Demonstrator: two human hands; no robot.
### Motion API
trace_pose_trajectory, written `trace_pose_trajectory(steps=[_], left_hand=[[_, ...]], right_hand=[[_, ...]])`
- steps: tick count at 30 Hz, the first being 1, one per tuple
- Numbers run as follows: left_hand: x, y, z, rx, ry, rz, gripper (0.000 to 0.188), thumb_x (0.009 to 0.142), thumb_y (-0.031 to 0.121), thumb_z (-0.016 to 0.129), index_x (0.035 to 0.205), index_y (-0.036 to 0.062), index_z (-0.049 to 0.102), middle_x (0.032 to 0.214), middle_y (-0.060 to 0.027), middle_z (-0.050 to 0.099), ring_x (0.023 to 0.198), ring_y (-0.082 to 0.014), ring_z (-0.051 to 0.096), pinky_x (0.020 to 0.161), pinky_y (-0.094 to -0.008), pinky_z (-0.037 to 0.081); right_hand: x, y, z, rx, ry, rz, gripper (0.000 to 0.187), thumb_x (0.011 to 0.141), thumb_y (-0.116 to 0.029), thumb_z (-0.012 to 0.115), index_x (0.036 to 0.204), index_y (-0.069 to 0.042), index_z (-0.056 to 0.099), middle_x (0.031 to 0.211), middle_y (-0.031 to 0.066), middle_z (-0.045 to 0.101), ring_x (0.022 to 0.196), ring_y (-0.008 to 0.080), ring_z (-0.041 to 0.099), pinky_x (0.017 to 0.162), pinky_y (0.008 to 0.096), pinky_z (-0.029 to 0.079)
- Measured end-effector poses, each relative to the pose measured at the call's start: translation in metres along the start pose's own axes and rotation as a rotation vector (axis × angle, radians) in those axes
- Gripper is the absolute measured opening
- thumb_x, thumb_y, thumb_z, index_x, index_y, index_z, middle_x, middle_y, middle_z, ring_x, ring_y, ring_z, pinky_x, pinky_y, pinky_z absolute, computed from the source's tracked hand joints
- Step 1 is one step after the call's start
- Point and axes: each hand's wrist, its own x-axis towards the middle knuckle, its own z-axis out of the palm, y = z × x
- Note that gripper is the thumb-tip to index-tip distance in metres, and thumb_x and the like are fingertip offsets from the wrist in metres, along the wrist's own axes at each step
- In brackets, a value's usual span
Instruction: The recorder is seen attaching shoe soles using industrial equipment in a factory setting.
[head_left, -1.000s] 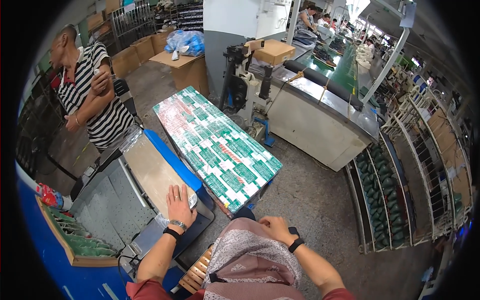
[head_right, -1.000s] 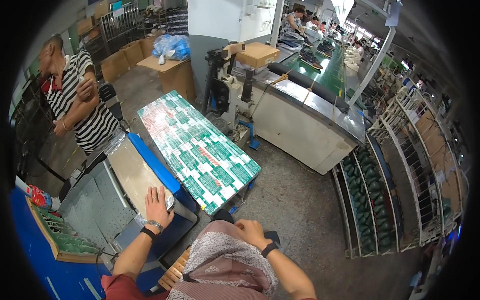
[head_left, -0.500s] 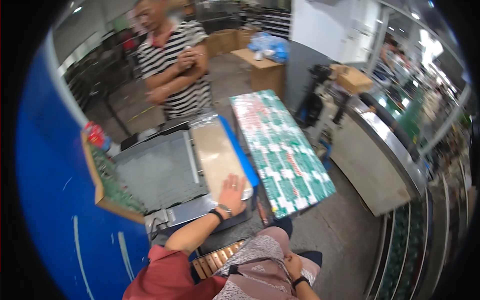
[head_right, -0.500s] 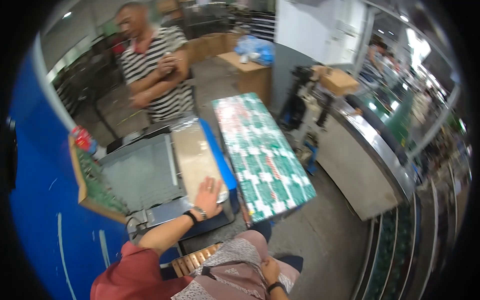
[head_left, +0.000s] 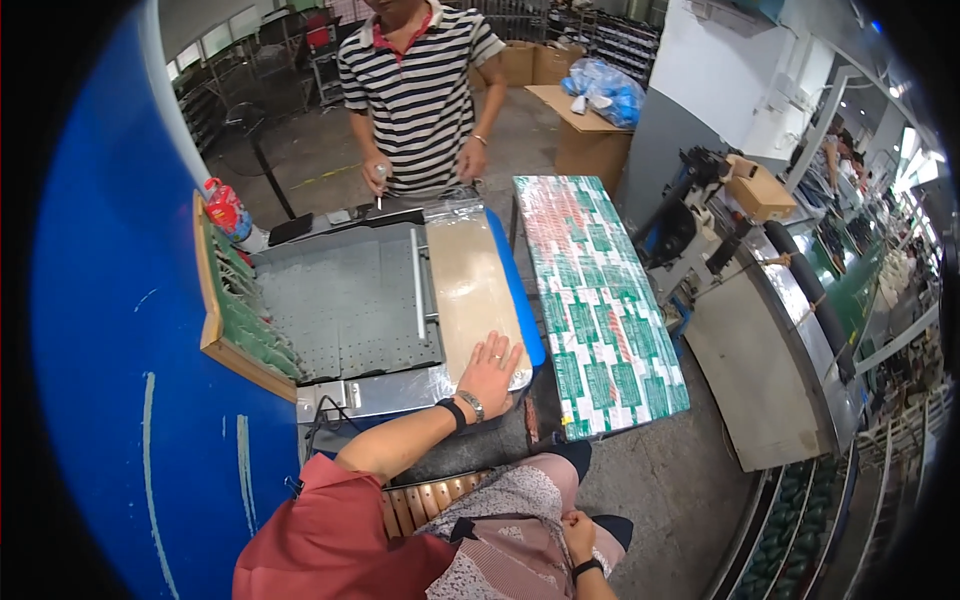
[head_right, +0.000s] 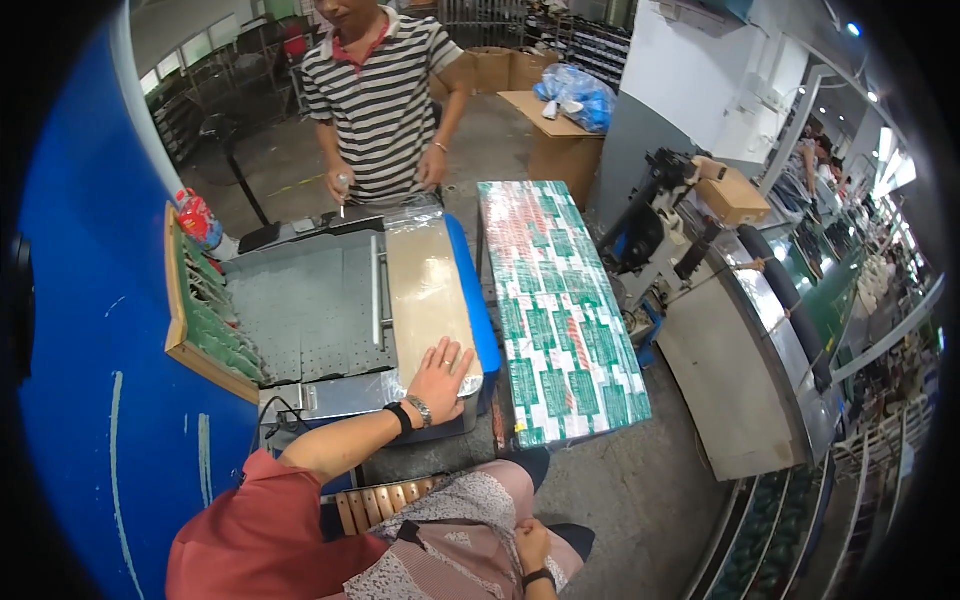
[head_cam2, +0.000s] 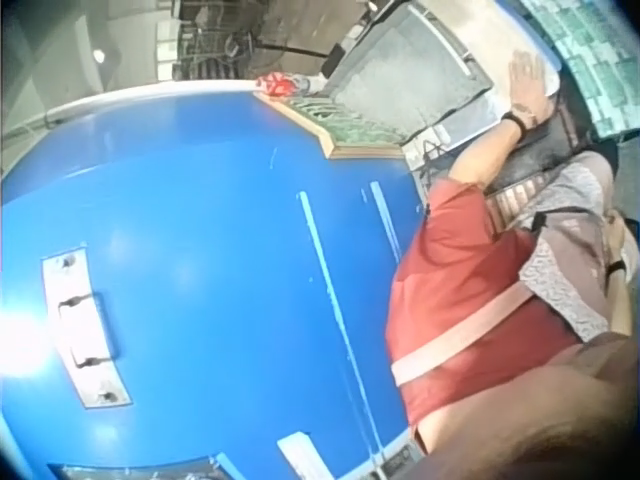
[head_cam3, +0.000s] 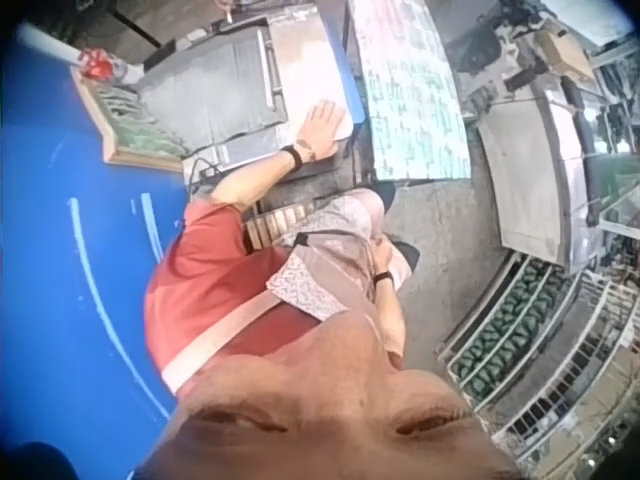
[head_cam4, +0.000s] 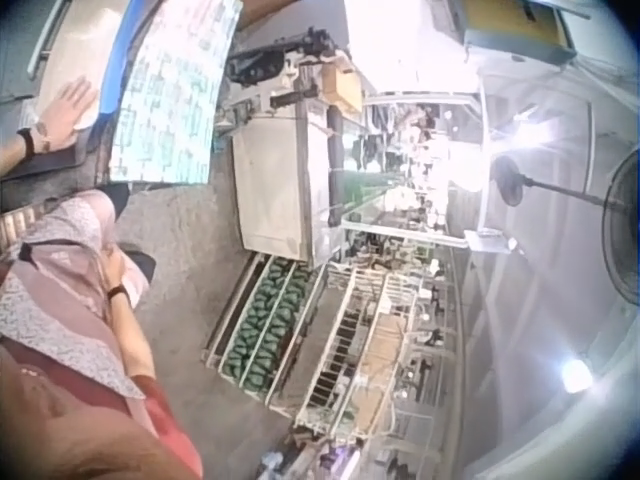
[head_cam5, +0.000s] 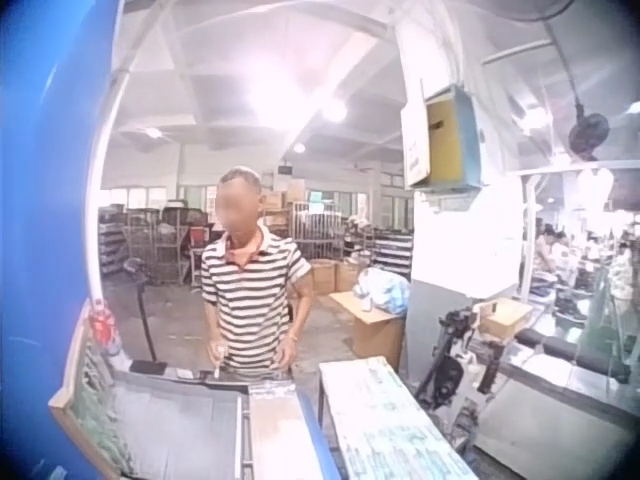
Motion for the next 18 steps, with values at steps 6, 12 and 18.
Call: trace_pose_trajectory(steps=[6,12,18], left_hand=[[-0.003,0.001,-0.004,-0.019,0.028,-0.026,0.097,0.074,0.028,0.076,0.156,0.0016,0.031,0.153,-0.0282,0.038,0.149,-0.0475,0.026,0.121,-0.0577,0.025],[-0.003,-0.001,0.001,-0.036,-0.028,-0.022,0.097,0.075,0.028,0.074,0.157,0.0012,0.029,0.154,-0.0292,0.036,0.15,-0.0477,0.026,0.122,-0.0575,0.024],[-0.002,0.0,0.0,-0.02,-0.01,-0.034,0.095,0.076,0.026,0.073,0.157,0.0011,0.03,0.157,-0.0284,0.035,0.152,-0.0458,0.023,0.124,-0.0567,0.021]], right_hand=[[0.089,0.027,-0.033,0.226,-0.267,0.211,0.046,0.084,0.002,0.064,0.13,0.005,0.06,0.079,0.0135,0.073,0.064,0.0198,0.068,0.053,0.0318,0.053],[0.178,-0.05,-0.158,0.429,0.313,0.044,0.067,0.087,0.001,0.059,0.15,0.004,0.038,0.09,0.0127,0.069,0.069,0.0179,0.065,0.058,0.0316,0.054],[0.149,-0.173,-0.123,0.044,0.513,-0.463,0.064,0.086,-0.006,0.064,0.146,0.006,0.044,0.13,0.0249,0.061,0.121,0.0383,0.06,0.104,0.0434,0.046]])
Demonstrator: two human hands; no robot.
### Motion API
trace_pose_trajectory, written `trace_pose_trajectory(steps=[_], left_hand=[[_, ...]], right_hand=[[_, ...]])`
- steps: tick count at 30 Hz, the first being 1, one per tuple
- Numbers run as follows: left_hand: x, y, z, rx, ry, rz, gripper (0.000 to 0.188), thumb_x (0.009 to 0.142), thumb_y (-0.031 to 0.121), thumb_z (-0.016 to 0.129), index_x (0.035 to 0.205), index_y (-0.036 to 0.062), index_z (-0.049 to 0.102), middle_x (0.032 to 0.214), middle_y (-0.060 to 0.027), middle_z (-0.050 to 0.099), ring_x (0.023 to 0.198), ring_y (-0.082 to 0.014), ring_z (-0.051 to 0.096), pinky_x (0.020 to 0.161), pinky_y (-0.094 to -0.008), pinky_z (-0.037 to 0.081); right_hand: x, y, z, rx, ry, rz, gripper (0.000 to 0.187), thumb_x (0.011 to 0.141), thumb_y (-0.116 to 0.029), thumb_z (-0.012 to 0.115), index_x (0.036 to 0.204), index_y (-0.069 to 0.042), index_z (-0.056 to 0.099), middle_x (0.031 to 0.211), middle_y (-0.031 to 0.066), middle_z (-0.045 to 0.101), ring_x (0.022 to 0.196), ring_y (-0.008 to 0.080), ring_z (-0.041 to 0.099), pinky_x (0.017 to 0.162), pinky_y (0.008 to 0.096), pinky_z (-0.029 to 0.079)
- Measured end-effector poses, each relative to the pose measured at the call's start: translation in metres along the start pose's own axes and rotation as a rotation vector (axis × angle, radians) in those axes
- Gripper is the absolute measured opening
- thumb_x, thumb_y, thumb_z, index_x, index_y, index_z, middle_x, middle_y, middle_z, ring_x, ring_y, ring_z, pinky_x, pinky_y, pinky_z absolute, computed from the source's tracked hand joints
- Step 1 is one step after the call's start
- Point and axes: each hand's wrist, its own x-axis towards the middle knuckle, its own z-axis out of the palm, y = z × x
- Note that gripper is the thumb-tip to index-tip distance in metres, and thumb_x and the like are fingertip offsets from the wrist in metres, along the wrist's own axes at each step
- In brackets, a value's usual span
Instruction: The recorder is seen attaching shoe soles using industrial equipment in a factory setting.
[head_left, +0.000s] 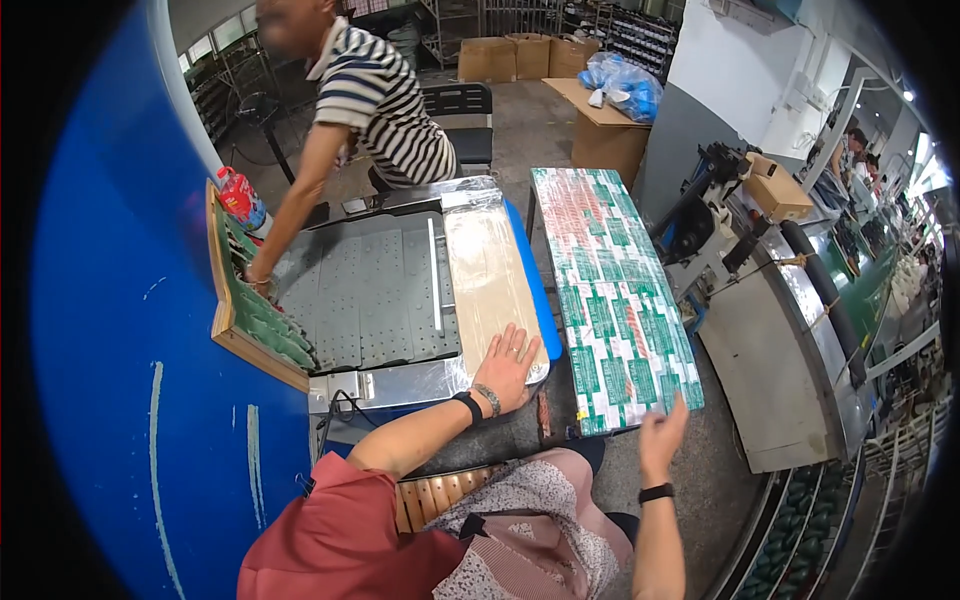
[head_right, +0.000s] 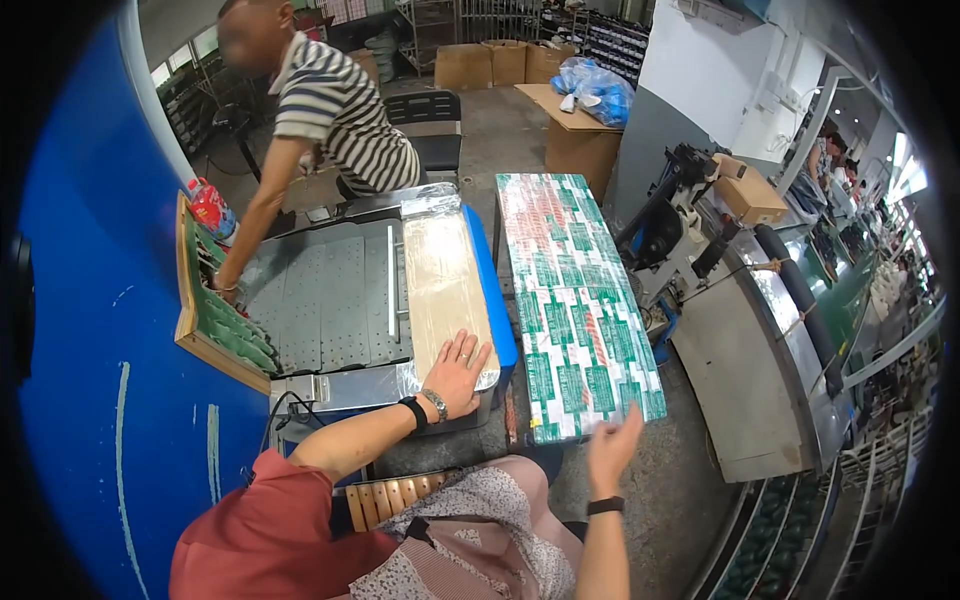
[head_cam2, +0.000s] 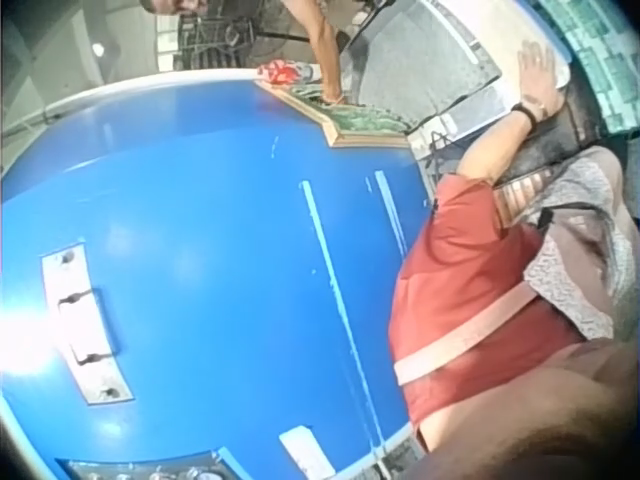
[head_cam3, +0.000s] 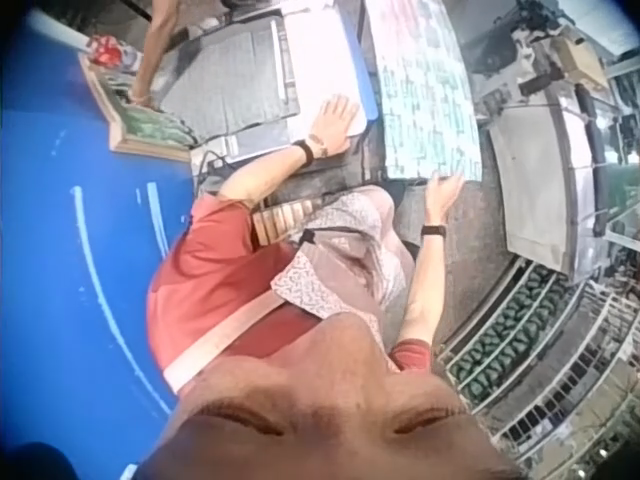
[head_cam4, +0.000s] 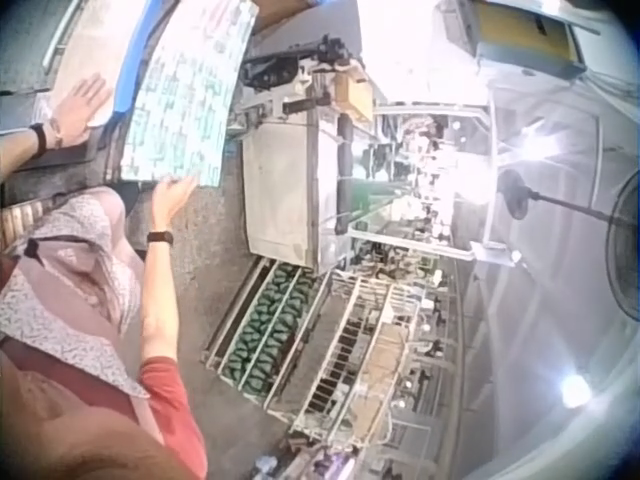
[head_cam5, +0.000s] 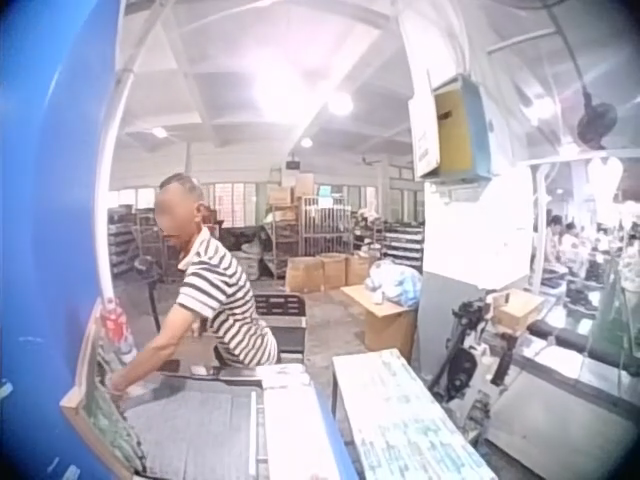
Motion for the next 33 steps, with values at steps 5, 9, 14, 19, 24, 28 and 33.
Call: trace_pose_trajectory(steps=[5,9,14,19,24,28,33], left_hand=[[0.0,0.001,-0.002,0.002,-0.008,0.009,0.096,0.076,0.026,0.074,0.157,0.001,0.029,0.155,-0.028,0.036,0.151,-0.0464,0.024,0.123,-0.0571,0.022],[0.0,0.001,-0.001,0.001,0.022,0.008,0.099,0.074,0.028,0.076,0.157,0.0015,0.029,0.155,-0.0281,0.034,0.151,-0.0475,0.023,0.123,-0.0579,0.022],[0.001,0.001,0.0,0.03,0.002,0.0,0.099,0.075,0.029,0.076,0.157,0.0016,0.028,0.154,-0.0282,0.035,0.151,-0.0472,0.023,0.123,-0.057,0.022],[0.001,0.0,0.0,0.046,0.007,0.007,0.098,0.075,0.029,0.076,0.157,0.0016,0.029,0.154,-0.0285,0.035,0.15,-0.0474,0.024,0.123,-0.0567,0.023],[0.0,-0.001,0.002,0.032,0.013,0.016,0.099,0.073,0.029,0.076,0.156,0.0014,0.029,0.154,-0.0285,0.036,0.15,-0.0473,0.025,0.122,-0.0568,0.024],[-0.001,0.001,0.0,0.029,0.019,0.01,0.099,0.073,0.028,0.076,0.156,0.0013,0.03,0.154,-0.0282,0.036,0.15,-0.0471,0.025,0.122,-0.0569,0.024],[0.0,0.001,-0.001,0.029,0.03,0.016,0.098,0.073,0.027,0.076,0.156,0.0014,0.03,0.154,-0.0275,0.037,0.15,-0.0471,0.025,0.122,-0.0576,0.025]], right_hand=[[-0.033,-0.034,0.046,0.104,-0.353,0.038,0.063,0.084,-0.004,0.069,0.143,0.004,0.048,0.125,0.0233,0.065,0.096,0.0326,0.069,0.083,0.0399,0.054],[-0.038,-0.032,0.051,0.104,-0.264,0.071,0.056,0.082,-0.007,0.071,0.135,0.004,0.056,0.127,0.0249,0.064,0.105,0.0365,0.064,0.093,0.0425,0.05],[-0.05,-0.032,0.049,0.081,-0.195,-0.066,0.042,0.082,-0.004,0.071,0.123,0.0,0.063,0.131,0.0206,0.064,0.074,0.0236,0.067,0.072,0.0367,0.054],[-0.059,-0.028,0.05,0.108,-0.292,0.012,0.032,0.082,-0.001,0.07,0.113,0.002,0.066,0.136,0.02,0.062,0.085,0.0234,0.072,0.072,0.0332,0.057],[-0.05,-0.039,0.043,0.249,-0.389,0.25,0.027,0.085,-0.002,0.07,0.112,0.004,0.067,0.136,0.0196,0.062,0.084,0.0246,0.073,0.073,0.0345,0.059],[-0.023,-0.084,0.027,0.87,-0.631,0.719,0.045,0.095,-0.007,0.062,0.137,0.001,0.052,0.147,0.021,0.052,0.118,0.0328,0.064,0.089,0.0412,0.058],[0.03,-0.156,-0.002,1.516,-0.504,0.455,0.072,0.101,-0.016,0.046,0.164,-0.008,0.013,0.166,0.0204,0.025,0.144,0.0377,0.041,0.113,0.05,0.043]])
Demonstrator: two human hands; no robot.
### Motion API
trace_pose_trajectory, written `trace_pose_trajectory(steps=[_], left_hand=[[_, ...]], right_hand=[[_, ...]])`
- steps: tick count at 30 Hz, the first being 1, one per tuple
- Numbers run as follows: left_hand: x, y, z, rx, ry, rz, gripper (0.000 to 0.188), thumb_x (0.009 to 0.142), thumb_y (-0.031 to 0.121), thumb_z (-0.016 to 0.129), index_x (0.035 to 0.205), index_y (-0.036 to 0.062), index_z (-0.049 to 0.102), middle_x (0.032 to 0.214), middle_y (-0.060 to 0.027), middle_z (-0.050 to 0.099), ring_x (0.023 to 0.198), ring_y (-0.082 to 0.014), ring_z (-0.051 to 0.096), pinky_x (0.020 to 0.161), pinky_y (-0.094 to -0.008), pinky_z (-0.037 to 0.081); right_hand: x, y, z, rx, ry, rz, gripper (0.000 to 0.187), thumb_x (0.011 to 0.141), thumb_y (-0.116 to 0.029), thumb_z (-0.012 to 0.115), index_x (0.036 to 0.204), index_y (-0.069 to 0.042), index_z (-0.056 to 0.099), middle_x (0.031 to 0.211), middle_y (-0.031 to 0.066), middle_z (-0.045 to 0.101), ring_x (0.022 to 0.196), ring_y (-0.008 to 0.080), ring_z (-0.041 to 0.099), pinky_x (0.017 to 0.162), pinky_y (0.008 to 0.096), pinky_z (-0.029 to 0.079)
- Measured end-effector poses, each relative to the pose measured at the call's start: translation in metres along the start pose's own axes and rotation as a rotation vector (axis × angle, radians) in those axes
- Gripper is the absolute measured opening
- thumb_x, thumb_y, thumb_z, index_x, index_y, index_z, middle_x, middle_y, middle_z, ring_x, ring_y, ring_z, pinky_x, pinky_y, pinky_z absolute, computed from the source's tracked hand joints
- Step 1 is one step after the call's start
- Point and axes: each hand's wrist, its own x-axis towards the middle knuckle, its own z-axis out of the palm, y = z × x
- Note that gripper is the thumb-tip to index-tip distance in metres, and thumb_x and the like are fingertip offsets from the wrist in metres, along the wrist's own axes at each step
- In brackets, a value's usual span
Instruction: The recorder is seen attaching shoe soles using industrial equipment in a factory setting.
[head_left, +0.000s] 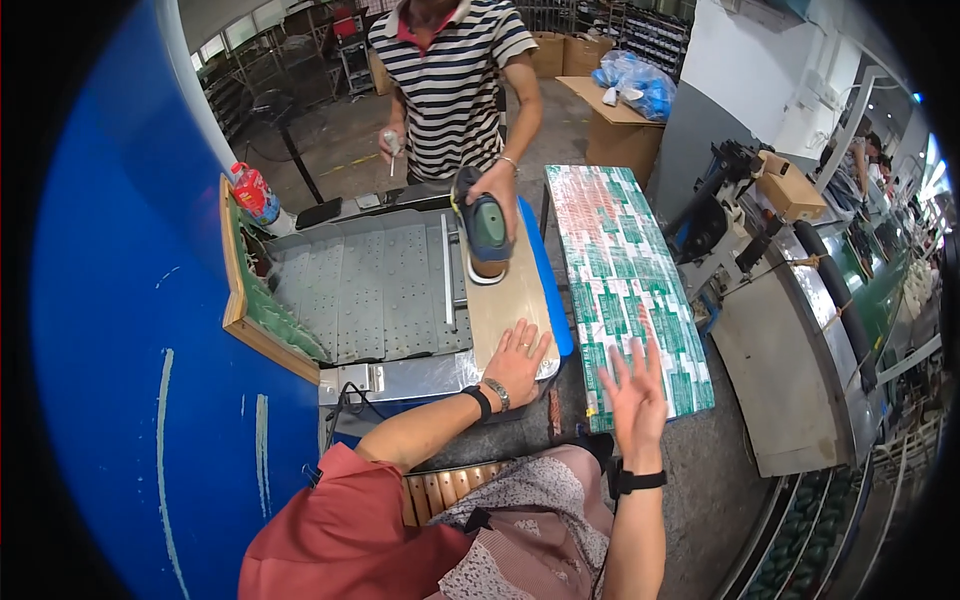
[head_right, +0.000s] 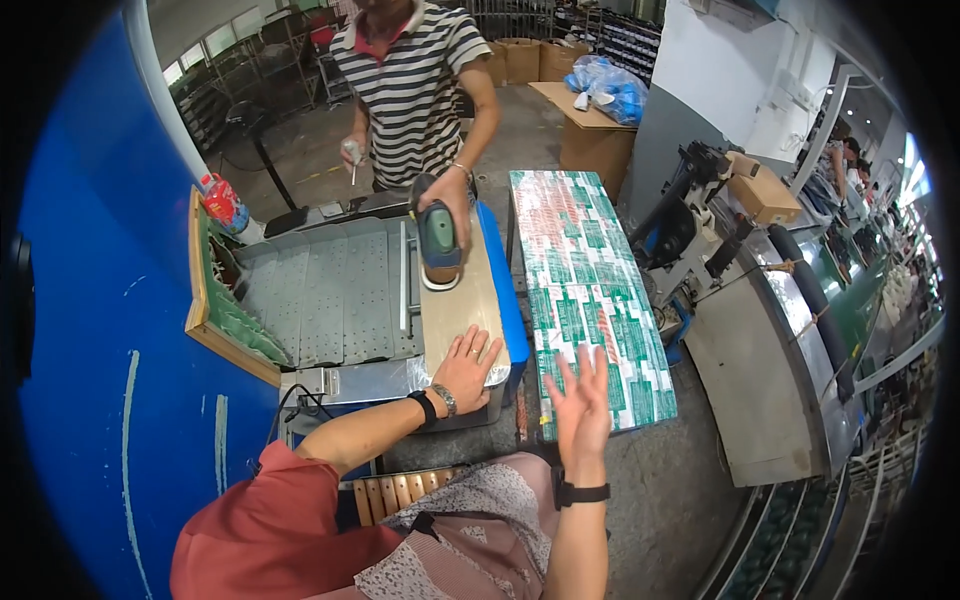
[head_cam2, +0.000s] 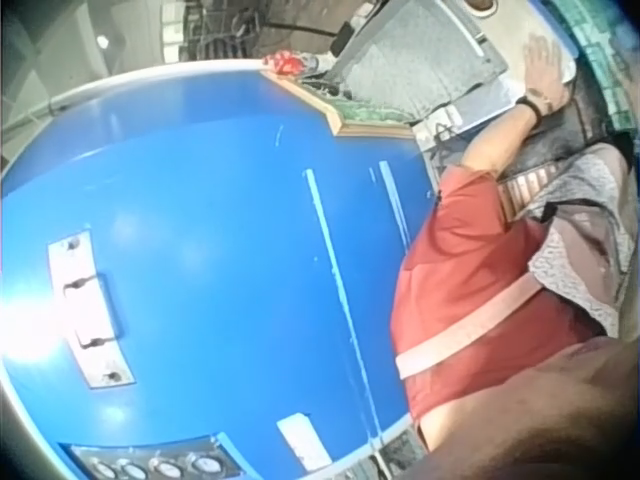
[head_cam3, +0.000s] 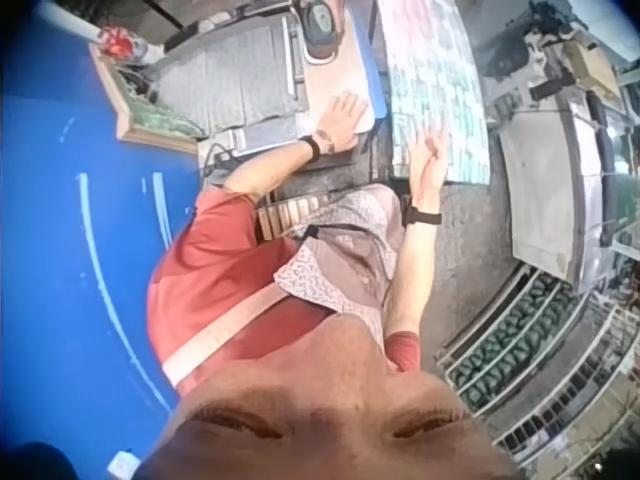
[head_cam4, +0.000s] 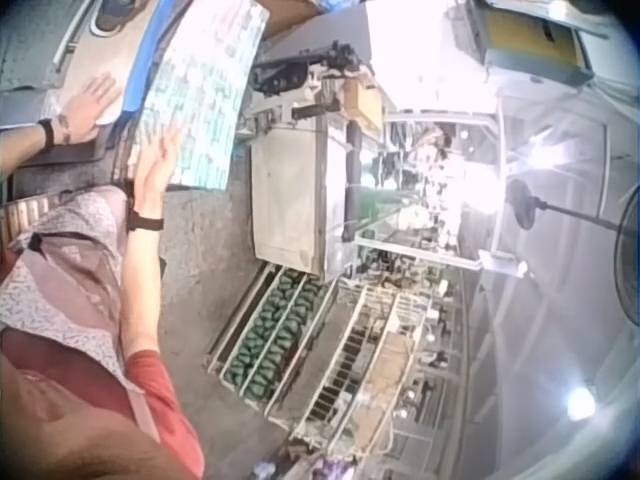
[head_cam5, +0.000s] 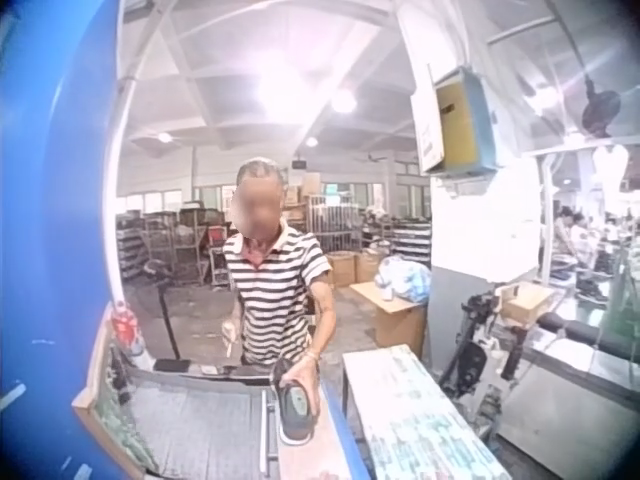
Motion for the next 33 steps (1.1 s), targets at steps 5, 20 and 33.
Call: trace_pose_trajectory(steps=[5,20,33], left_hand=[[0.001,-0.001,0.003,-0.104,0.133,0.032,0.082,0.07,0.021,0.071,0.146,0.001,0.045,0.146,-0.0276,0.045,0.144,-0.0468,0.035,0.121,-0.0593,0.024],[0.006,0.01,-0.006,-0.017,0.016,0.006,0.099,0.068,0.021,0.08,0.153,-0.0032,0.033,0.152,-0.0282,0.035,0.149,-0.047,0.024,0.123,-0.0562,0.021],[0.003,0.009,-0.007,-0.026,0.035,0.03,0.1,0.067,0.022,0.08,0.152,-0.0045,0.033,0.152,-0.0308,0.035,0.149,-0.0479,0.024,0.121,-0.0571,0.023]], right_hand=[[-0.008,-0.016,-0.001,0.101,-0.109,-0.164,0.076,0.1,-0.025,0.054,0.164,-0.011,0.015,0.167,0.0177,0.025,0.145,0.0391,0.04,0.113,0.0522,0.042],[-0.148,0.149,-0.104,-1.636,0.022,-0.317,0.045,0.091,-0.013,0.061,0.133,0.0,0.058,0.147,0.0189,0.052,0.14,0.0374,0.044,0.115,0.0463,0.038],[-0.151,0.161,-0.112,-1.511,0.101,-0.261,0.04,0.092,-0.019,0.06,0.129,-0.004,0.063,0.144,0.0169,0.056,0.139,0.0364,0.046,0.117,0.0474,0.035]])
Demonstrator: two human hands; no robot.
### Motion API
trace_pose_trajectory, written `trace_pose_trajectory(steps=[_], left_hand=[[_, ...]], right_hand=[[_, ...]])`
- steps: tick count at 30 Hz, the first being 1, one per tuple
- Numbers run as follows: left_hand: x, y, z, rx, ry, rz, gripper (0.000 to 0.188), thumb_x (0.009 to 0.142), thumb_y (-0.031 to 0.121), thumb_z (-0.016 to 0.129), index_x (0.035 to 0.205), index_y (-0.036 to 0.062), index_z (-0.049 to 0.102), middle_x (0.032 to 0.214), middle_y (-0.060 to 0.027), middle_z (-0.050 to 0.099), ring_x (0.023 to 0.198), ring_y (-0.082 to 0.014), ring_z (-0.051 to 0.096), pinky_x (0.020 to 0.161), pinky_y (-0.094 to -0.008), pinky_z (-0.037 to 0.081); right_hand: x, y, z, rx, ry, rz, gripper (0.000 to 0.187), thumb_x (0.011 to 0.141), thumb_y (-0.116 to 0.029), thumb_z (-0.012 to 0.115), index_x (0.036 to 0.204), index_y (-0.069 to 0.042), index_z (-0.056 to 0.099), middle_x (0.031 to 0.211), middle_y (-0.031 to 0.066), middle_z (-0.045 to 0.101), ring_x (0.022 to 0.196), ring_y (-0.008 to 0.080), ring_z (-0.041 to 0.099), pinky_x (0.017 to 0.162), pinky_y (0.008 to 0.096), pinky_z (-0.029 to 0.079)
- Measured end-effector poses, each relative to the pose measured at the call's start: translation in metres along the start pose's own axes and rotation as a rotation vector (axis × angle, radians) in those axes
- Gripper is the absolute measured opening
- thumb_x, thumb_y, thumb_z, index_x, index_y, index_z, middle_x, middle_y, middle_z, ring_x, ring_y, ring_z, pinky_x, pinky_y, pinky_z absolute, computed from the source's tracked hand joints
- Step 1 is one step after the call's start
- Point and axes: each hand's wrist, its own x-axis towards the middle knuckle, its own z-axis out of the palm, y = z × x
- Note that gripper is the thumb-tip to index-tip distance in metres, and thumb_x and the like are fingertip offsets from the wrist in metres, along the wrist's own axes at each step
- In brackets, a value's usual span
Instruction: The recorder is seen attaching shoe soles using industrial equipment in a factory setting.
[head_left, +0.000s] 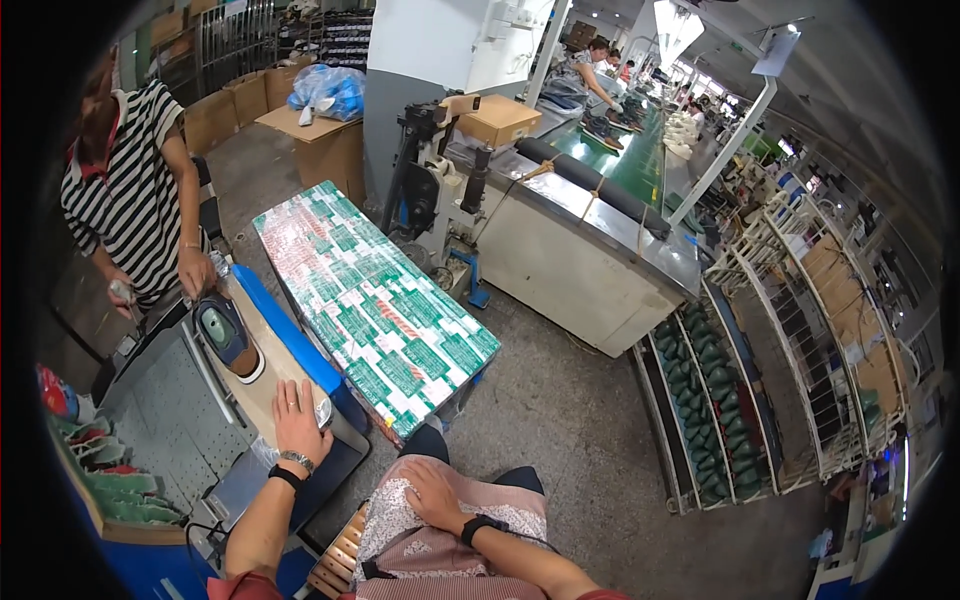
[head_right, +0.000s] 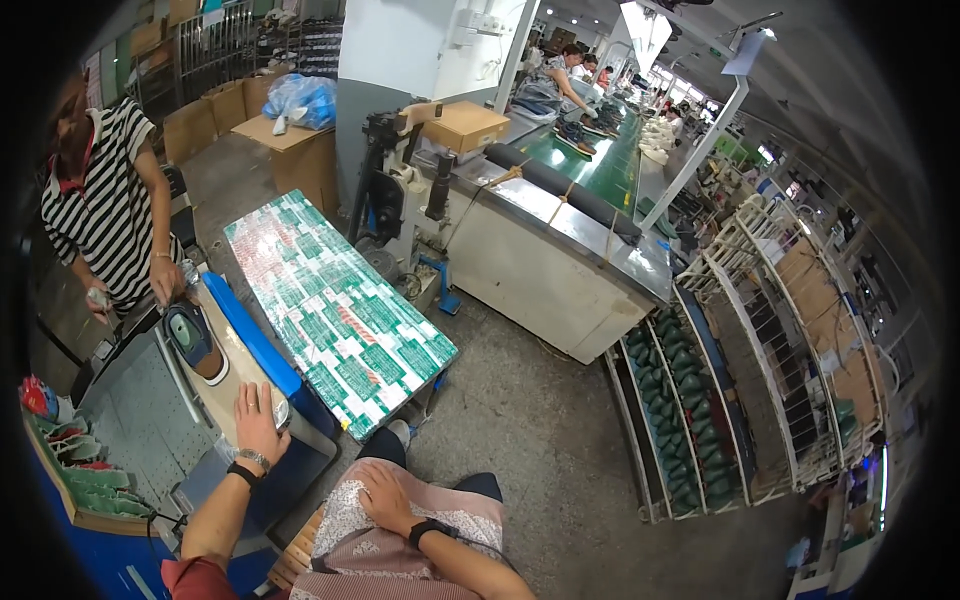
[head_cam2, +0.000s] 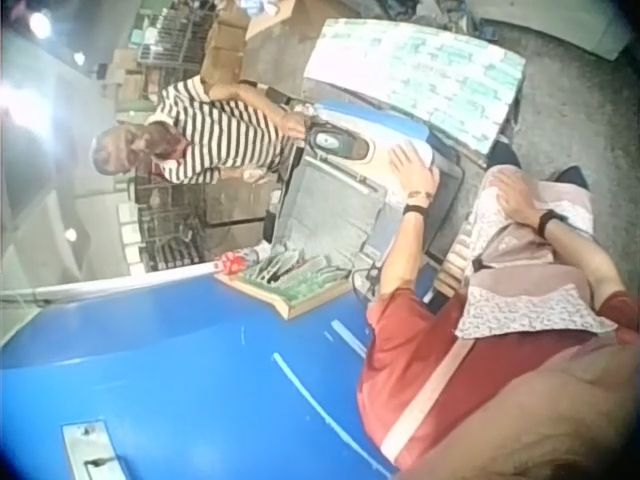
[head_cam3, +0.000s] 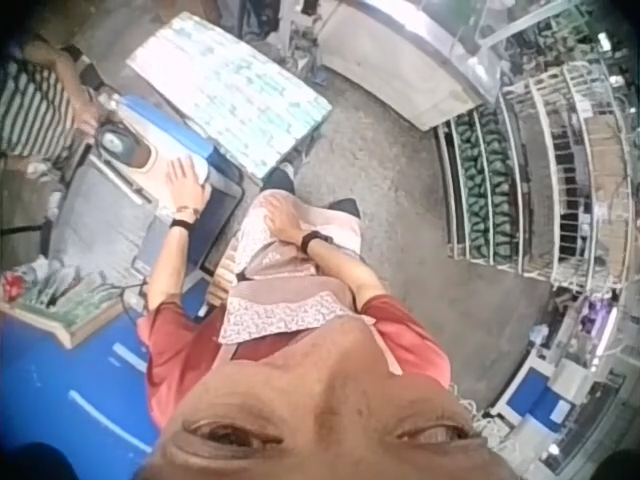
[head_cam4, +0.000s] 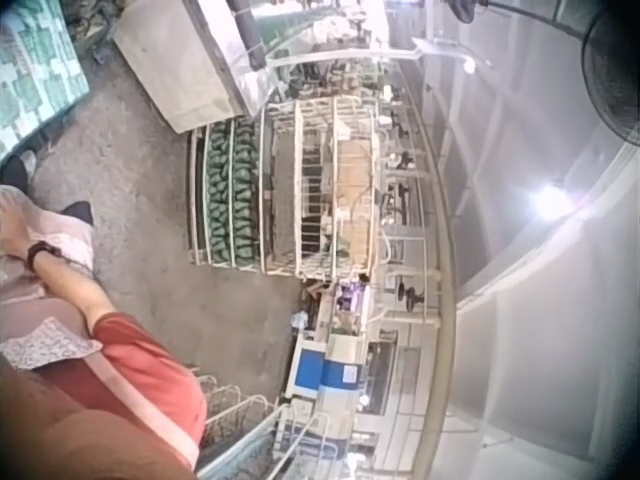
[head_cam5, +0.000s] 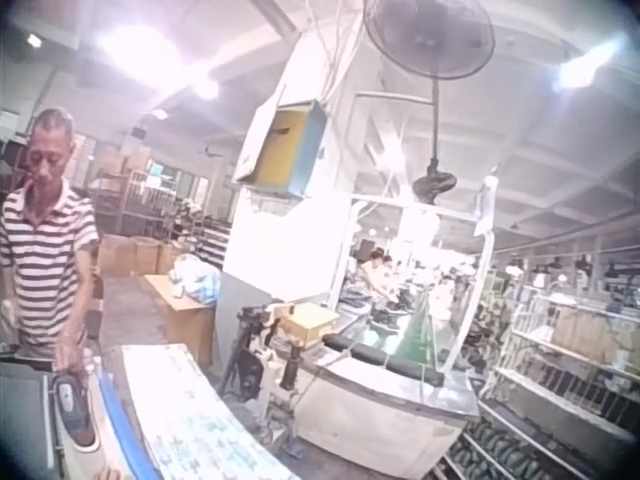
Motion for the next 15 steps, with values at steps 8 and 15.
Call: trace_pose_trajectory(steps=[8,15], left_hand=[[0.005,-0.004,0.01,-0.054,-0.003,-0.001,0.096,0.066,0.023,0.078,0.15,-0.0006,0.038,0.147,-0.0274,0.043,0.144,-0.047,0.033,0.121,-0.0574,0.025],[-0.002,-0.013,0.014,0.042,-0.009,-0.043,0.101,0.072,0.03,0.077,0.157,0.0011,0.03,0.154,-0.029,0.037,0.149,-0.0486,0.027,0.122,-0.0586,0.024]], right_hand=[[0.023,-0.011,-0.017,-0.072,-0.019,0.019,0.04,0.083,-0.015,0.065,0.122,-0.004,0.066,0.125,0.019,0.065,0.122,0.0387,0.057,0.106,0.0483,0.043],[0.096,-0.098,-0.088,0.42,0.089,-0.071,0.079,0.089,-0.016,0.072,0.156,0.003,0.033,0.158,0.0254,0.038,0.146,0.0399,0.039,0.116,0.0482,0.037]])
